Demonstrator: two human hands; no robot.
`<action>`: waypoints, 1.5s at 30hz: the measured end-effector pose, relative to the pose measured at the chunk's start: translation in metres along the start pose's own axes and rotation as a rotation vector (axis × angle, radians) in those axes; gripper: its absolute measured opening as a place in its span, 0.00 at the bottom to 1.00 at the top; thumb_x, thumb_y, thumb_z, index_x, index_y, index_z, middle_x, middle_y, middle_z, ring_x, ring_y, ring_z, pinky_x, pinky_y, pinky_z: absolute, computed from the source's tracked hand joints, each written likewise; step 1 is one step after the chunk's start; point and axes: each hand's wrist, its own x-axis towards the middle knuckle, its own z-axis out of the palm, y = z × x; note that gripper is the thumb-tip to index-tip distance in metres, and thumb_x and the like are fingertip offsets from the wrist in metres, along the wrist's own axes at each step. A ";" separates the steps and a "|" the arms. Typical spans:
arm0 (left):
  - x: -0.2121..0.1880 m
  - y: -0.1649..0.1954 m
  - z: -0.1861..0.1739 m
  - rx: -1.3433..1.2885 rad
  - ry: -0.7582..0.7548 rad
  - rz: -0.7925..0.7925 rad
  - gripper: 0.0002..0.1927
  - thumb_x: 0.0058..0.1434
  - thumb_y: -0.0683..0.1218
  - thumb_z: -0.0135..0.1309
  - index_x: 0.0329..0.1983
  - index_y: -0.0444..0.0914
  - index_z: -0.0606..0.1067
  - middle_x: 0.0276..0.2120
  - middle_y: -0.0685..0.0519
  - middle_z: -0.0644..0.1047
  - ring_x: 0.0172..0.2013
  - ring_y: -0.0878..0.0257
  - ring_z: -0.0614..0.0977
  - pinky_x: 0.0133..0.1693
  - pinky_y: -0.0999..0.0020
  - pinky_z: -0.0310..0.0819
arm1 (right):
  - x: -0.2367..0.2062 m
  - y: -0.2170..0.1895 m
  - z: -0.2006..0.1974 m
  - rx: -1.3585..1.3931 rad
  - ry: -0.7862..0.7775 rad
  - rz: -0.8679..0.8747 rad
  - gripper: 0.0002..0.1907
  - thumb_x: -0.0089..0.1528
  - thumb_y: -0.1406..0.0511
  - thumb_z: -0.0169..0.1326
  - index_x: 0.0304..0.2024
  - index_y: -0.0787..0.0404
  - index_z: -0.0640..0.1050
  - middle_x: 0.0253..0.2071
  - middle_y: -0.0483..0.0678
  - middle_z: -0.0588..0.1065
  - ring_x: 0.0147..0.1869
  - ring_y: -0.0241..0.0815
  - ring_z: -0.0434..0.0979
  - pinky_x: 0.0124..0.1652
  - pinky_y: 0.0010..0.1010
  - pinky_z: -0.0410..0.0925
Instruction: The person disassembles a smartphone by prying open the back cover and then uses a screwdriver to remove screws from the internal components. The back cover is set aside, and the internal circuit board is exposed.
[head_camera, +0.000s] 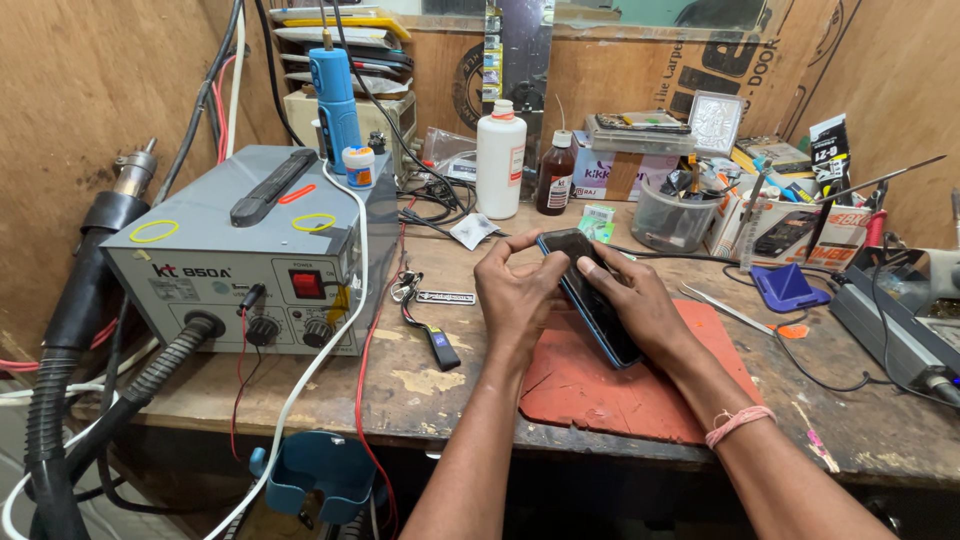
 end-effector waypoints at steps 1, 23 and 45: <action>0.000 0.000 -0.001 0.002 0.003 0.010 0.25 0.54 0.38 0.60 0.54 0.26 0.70 0.28 0.39 0.83 0.22 0.63 0.83 0.21 0.70 0.80 | 0.000 0.000 0.000 -0.017 -0.003 -0.007 0.32 0.64 0.51 0.53 0.65 0.63 0.73 0.47 0.49 0.81 0.47 0.33 0.76 0.48 0.26 0.69; -0.003 0.011 0.002 0.064 0.122 -0.042 0.12 0.57 0.40 0.58 0.42 0.30 0.73 0.22 0.42 0.80 0.17 0.61 0.81 0.18 0.64 0.82 | 0.002 0.005 -0.004 -0.111 -0.037 -0.039 0.37 0.62 0.48 0.54 0.66 0.64 0.71 0.59 0.56 0.78 0.61 0.42 0.77 0.58 0.30 0.66; 0.012 -0.025 -0.006 0.071 -0.144 -0.168 0.21 0.63 0.41 0.55 0.56 0.24 0.76 0.30 0.46 0.81 0.26 0.62 0.83 0.26 0.67 0.86 | -0.002 -0.006 -0.006 -0.606 0.093 0.178 0.51 0.48 0.36 0.58 0.70 0.48 0.68 0.61 0.55 0.76 0.64 0.54 0.75 0.60 0.45 0.66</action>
